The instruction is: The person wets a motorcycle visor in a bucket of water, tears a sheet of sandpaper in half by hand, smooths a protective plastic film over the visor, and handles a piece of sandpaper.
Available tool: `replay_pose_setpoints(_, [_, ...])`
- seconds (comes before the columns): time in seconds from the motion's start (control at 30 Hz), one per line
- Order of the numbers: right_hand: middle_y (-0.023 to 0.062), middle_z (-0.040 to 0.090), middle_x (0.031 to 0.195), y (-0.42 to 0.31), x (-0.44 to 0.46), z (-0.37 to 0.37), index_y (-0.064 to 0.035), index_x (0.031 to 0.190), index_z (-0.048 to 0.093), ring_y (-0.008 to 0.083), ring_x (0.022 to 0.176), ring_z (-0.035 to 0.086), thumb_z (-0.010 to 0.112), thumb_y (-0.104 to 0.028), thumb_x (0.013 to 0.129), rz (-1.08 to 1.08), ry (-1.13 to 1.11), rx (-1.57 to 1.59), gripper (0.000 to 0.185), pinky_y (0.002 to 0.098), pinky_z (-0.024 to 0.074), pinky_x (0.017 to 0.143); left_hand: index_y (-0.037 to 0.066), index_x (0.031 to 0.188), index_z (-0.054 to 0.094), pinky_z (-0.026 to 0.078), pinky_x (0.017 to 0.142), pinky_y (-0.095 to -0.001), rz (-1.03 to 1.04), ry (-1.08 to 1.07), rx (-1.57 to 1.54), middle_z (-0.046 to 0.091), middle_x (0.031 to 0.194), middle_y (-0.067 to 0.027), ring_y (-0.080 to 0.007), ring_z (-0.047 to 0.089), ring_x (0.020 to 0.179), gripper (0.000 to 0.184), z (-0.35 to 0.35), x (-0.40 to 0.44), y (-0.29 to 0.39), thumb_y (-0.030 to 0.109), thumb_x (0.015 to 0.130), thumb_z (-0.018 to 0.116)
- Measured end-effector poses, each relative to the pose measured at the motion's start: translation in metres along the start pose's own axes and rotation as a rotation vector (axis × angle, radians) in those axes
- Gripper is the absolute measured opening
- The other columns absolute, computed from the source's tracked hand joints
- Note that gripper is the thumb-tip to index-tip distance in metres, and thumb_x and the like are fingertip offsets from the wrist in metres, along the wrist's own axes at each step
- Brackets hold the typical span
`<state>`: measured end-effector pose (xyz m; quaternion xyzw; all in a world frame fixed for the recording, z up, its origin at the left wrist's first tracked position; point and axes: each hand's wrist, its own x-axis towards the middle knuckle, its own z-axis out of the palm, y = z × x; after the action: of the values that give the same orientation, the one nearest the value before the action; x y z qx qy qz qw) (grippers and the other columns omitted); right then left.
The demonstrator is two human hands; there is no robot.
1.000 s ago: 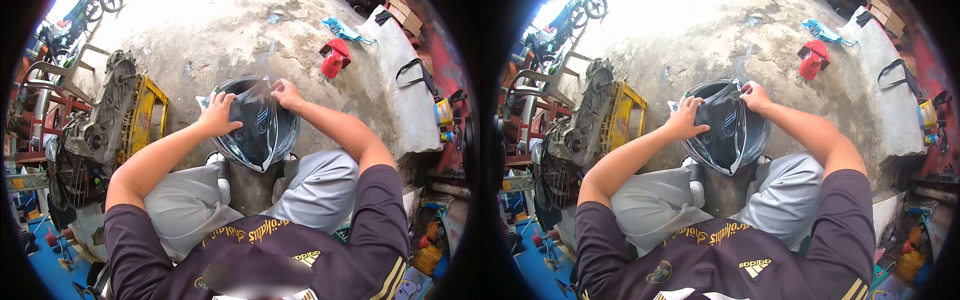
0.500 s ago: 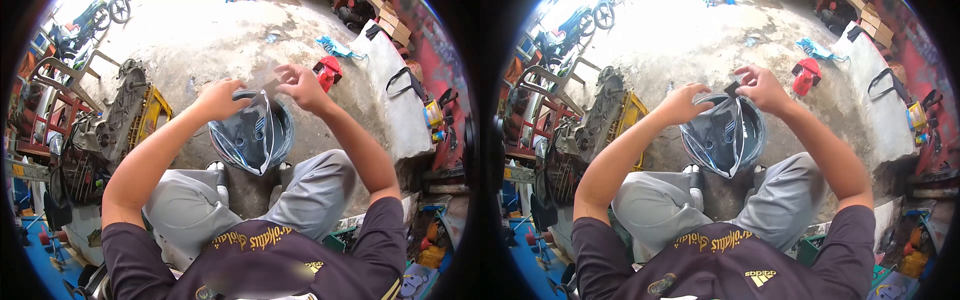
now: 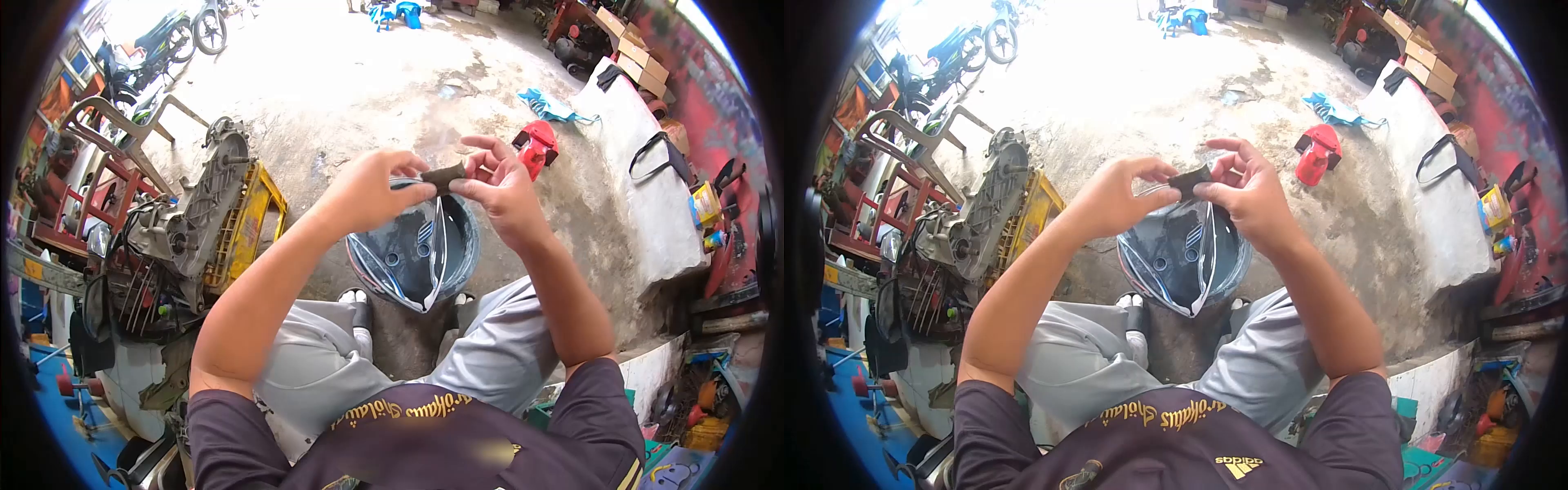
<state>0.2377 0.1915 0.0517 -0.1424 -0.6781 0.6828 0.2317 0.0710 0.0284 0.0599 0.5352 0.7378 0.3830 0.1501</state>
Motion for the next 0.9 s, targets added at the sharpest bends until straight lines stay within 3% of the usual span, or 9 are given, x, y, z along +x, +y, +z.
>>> replay_pose_setpoints(0.13, [-0.0022, 0.055, 0.094, 0.002, 0.002, 0.001, -0.0017, 0.136, 0.056, 0.0032, 0.083, 0.057, 0.077, 0.008, 0.081, 0.026, -0.028, -0.004, 0.059, 0.0190, 0.0478, 0.075, 0.001, 0.114, 0.074, 0.052, 0.088, -0.0346, -0.150, -0.201, -0.202, 0.076, 0.098, -0.0083, -0.0154, 0.067, 0.090, 0.029, -0.002, 0.003, -0.004, 0.022, 0.094, 0.075])
replay_pose_setpoints(0.37, [0.0080, 0.066, 0.114, 0.010, 0.015, -0.003, -0.0016, 0.148, 0.049, 0.0091, 0.091, 0.066, 0.077, 0.006, 0.082, 0.105, -0.085, 0.078, 0.072, 0.0234, 0.0547, 0.080, 0.002, 0.104, 0.077, 0.052, 0.078, -0.0305, -0.129, -0.194, -0.274, 0.076, 0.091, -0.0051, -0.0098, 0.064, 0.082, 0.022, -0.009, 0.018, -0.016, 0.020, 0.092, 0.077])
replay_pose_setpoints(0.63, [0.0043, 0.070, 0.099, 0.027, 0.026, -0.008, -0.0010, 0.123, 0.069, 0.0097, 0.091, 0.066, 0.077, -0.003, 0.087, 0.132, -0.064, -0.047, 0.037, 0.0259, 0.0522, 0.081, 0.003, 0.100, 0.077, 0.051, 0.083, -0.0311, -0.129, -0.157, -0.222, 0.076, 0.088, -0.0046, -0.0112, 0.067, 0.082, 0.019, -0.004, 0.019, -0.031, 0.020, 0.092, 0.076])
replay_pose_setpoints(0.9, [0.0048, 0.071, 0.096, 0.035, 0.021, -0.006, -0.0032, 0.117, 0.071, 0.0093, 0.084, 0.065, 0.076, 0.001, 0.087, 0.020, -0.022, -0.109, 0.031, 0.0249, 0.0527, 0.076, 0.000, 0.103, 0.076, 0.052, 0.077, -0.0297, -0.156, -0.132, -0.323, 0.075, 0.090, -0.0041, -0.0096, 0.066, 0.082, 0.020, 0.011, 0.007, -0.030, 0.017, 0.092, 0.076])
